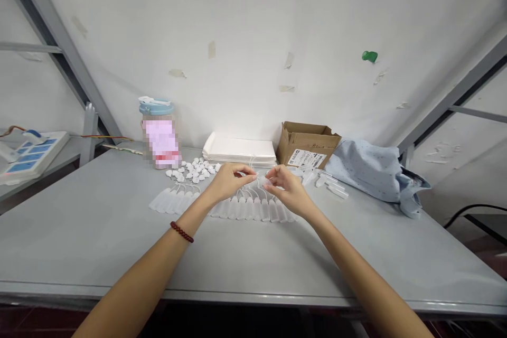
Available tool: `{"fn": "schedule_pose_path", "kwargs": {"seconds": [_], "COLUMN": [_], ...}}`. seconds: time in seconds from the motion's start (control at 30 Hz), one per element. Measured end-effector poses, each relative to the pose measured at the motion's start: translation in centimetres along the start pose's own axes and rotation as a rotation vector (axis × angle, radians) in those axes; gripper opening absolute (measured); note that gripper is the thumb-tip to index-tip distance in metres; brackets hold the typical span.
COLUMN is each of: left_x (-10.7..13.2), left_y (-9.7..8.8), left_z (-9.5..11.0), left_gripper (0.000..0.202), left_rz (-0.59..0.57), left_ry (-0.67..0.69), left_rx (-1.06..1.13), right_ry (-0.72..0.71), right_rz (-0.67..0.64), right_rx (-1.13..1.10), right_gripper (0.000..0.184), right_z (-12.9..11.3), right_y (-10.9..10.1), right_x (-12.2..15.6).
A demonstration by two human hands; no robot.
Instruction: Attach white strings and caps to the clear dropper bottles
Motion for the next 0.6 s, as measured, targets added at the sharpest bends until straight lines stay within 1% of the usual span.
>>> {"fn": "schedule_pose_path", "kwargs": {"seconds": [0.13, 0.23, 0.33, 0.43, 0.53, 0.6], "left_x": [0.5, 0.8, 0.9, 0.9, 0.8, 0.8], "left_y": [0.8, 1.4, 1.6, 1.5, 1.5, 1.6], "left_z": [0.6, 0.9, 1.0, 0.9, 0.9, 0.8], "left_gripper": [0.018, 0.018, 0.018, 0.016, 0.014, 0.015], "left_rz": [-0.047, -0.083, -0.105, -0.109, -0.110, -0.118], "left_ry": [-0.011, -0.015, -0.022, -0.029, -0.021, -0.018], "left_rx": [0.025, 0.033, 0.037, 0.037, 0.059, 0.071], "right_ry": [-0.012, -0.027, -0.042, -0.084, -0.158, -0.206], "right_rz": [0.016, 0.014, 0.020, 0.024, 0.039, 0.054], "right_rx": [-0.061, -0.059, -0.035, 0.017, 0.117, 0.172], "right_gripper": [0.031, 0.029, 0.028, 0.030, 0.032, 0.030], "right_z": [0.4, 0.2, 0.1, -0.1, -0.7, -1.2], "right_y": [0.5, 0.7, 0.7, 0.7, 0.6, 0.5], "right_x": [0.3, 0.9, 1.3, 1.3, 1.3, 1.4]}}
Point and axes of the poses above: each hand's wrist, its own x-axis away from the middle knuckle, its own y-axis out of the palm, z = x × y, the point moved 9 cm from there along -x, towards the middle knuckle, and after that the axes turned 12 degrees about -y, right-handed, at the moved point
